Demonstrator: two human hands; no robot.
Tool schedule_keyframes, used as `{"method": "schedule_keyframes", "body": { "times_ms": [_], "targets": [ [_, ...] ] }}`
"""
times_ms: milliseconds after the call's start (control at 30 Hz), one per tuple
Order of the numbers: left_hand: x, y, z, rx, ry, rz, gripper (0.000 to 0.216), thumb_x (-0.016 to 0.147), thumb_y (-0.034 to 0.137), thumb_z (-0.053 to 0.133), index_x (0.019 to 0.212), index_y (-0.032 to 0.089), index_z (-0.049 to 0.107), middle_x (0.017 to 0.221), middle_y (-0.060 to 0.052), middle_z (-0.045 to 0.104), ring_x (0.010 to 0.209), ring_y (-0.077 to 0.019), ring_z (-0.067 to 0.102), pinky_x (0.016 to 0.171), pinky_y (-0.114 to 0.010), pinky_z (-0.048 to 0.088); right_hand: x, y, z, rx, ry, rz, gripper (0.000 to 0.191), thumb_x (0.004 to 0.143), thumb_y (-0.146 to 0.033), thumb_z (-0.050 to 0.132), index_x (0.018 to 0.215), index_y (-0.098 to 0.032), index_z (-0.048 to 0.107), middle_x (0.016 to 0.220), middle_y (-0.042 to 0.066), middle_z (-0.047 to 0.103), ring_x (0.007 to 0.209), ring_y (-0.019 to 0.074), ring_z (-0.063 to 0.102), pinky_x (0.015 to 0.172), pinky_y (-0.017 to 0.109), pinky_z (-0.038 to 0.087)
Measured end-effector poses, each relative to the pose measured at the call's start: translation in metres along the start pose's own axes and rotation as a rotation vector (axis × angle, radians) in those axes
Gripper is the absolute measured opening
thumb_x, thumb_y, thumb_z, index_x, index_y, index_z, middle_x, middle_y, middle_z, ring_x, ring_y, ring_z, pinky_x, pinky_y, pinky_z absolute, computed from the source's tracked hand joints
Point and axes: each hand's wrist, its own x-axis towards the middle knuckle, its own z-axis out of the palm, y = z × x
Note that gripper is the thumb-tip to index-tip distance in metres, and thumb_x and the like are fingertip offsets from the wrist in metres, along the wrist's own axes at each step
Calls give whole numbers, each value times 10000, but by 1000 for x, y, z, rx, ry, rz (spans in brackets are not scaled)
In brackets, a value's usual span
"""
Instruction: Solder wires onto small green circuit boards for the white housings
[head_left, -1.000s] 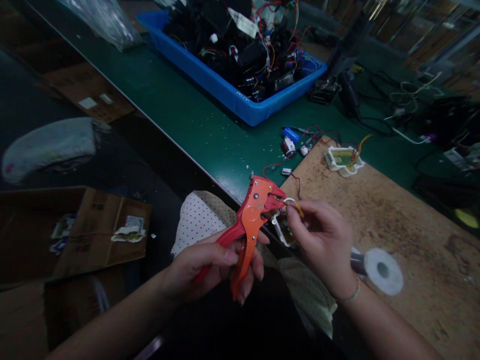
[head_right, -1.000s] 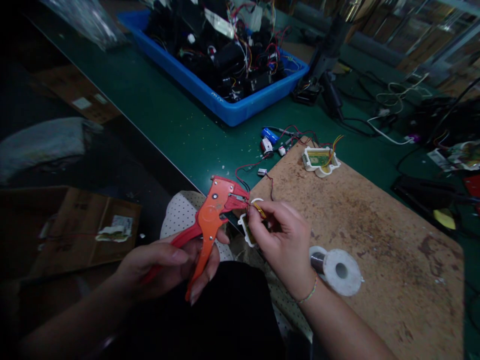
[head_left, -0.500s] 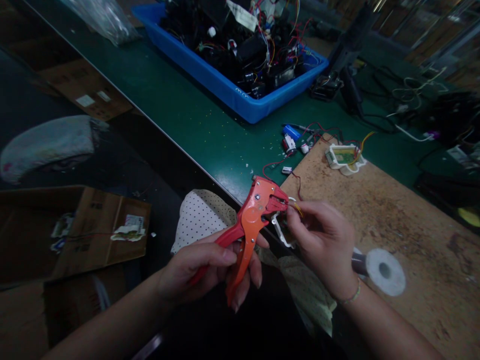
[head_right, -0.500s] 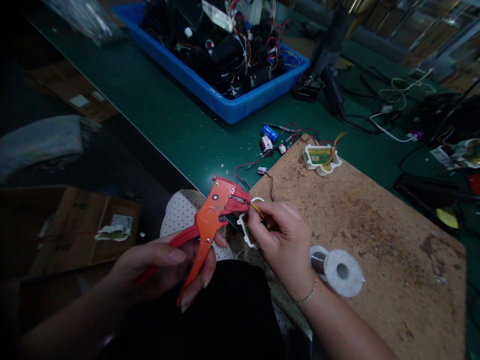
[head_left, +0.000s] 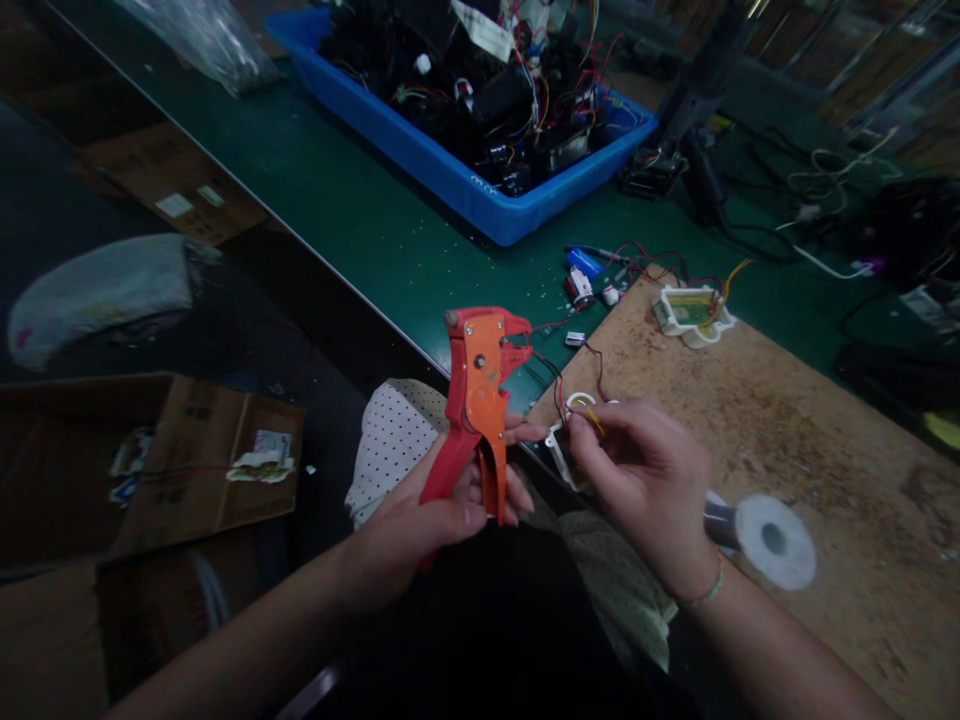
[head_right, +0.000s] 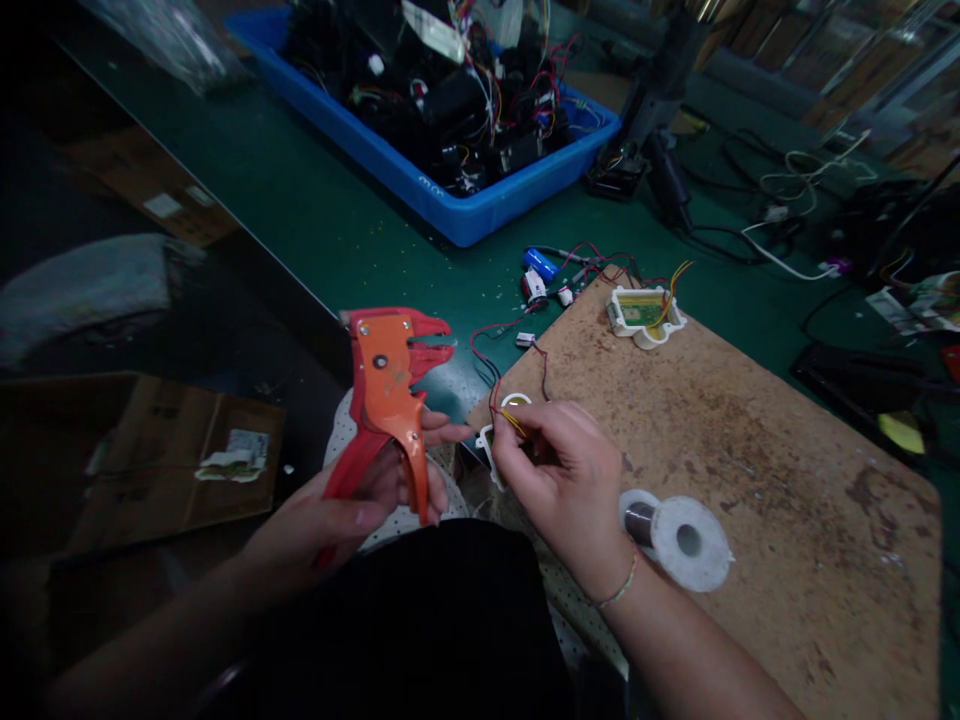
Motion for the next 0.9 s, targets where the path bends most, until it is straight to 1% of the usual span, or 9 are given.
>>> {"method": "schedule_keyframes", "body": {
  "times_ms": [67,133,200,300,433,667,767,833,900],
  "targets": [
    [2,-1,3,136,35,43,684,856,267,647,1505,227,433,1349,-119,614,1050,-246,619,1016,-422,463,0,-1,-1,-4,-5,-5,23,857,-207,722,852,-216,701,713,-22,669,602,91,557,576,247,431],
    [5,0,7,267,36,83,679,893,264,635,1531,226,406,1334,-116,617,1088,-250,599,1062,-427,430,0,-1,-1,-4,-17,-6,30,852,-204,725,842,-211,698,709,-23,660,615,90,560,584,247,429],
    [8,2,12,364,7,125,680,912,244,622,1549,230,383,1400,-121,569,1137,-258,582,1068,-422,429,0,-2,-2,1,-23,-13,33,851,-200,724,836,-207,696,711,-23,656,627,90,565,596,247,430],
    [13,4,18,430,-30,164,687,921,216,603,1564,222,360,1452,-131,520,1149,-259,579,1051,-417,441,0,-3,-2,12,-22,-9,34,858,-196,713,832,-205,692,713,-22,654,628,90,561,598,250,428],
    [14,2,20,390,-17,158,673,934,239,602,1563,218,361,1469,-133,502,1180,-266,571,1056,-413,443,0,-3,-2,31,-17,21,19,856,-198,712,848,-202,695,718,-20,648,632,91,553,592,249,422],
    [13,2,20,352,-24,146,677,943,265,612,1568,222,355,1432,-122,536,1197,-263,567,1087,-404,421,0,-1,-3,38,-14,28,12,863,-201,709,858,-191,704,712,-19,636,625,84,534,582,243,409],
    [13,1,19,333,-28,147,676,932,258,625,1560,225,375,1434,-121,541,1187,-262,571,1071,-396,430,0,-2,-3,41,-18,24,8,863,-194,711,859,-187,710,725,-17,653,624,78,540,582,237,416],
    [12,-1,17,323,-6,141,672,922,251,643,1546,232,395,1405,-114,572,1164,-251,578,1073,-392,426,1,-2,-2,44,-11,21,9,863,-193,714,856,-188,710,735,-17,667,619,73,544,576,230,419],
    [11,-2,13,290,57,105,647,902,224,662,1510,236,442,1347,-103,619,1129,-235,591,1067,-382,426,1,-1,-2,46,5,26,12,863,-198,720,857,-192,712,744,-19,680,616,68,548,572,223,423]
  ]
}}
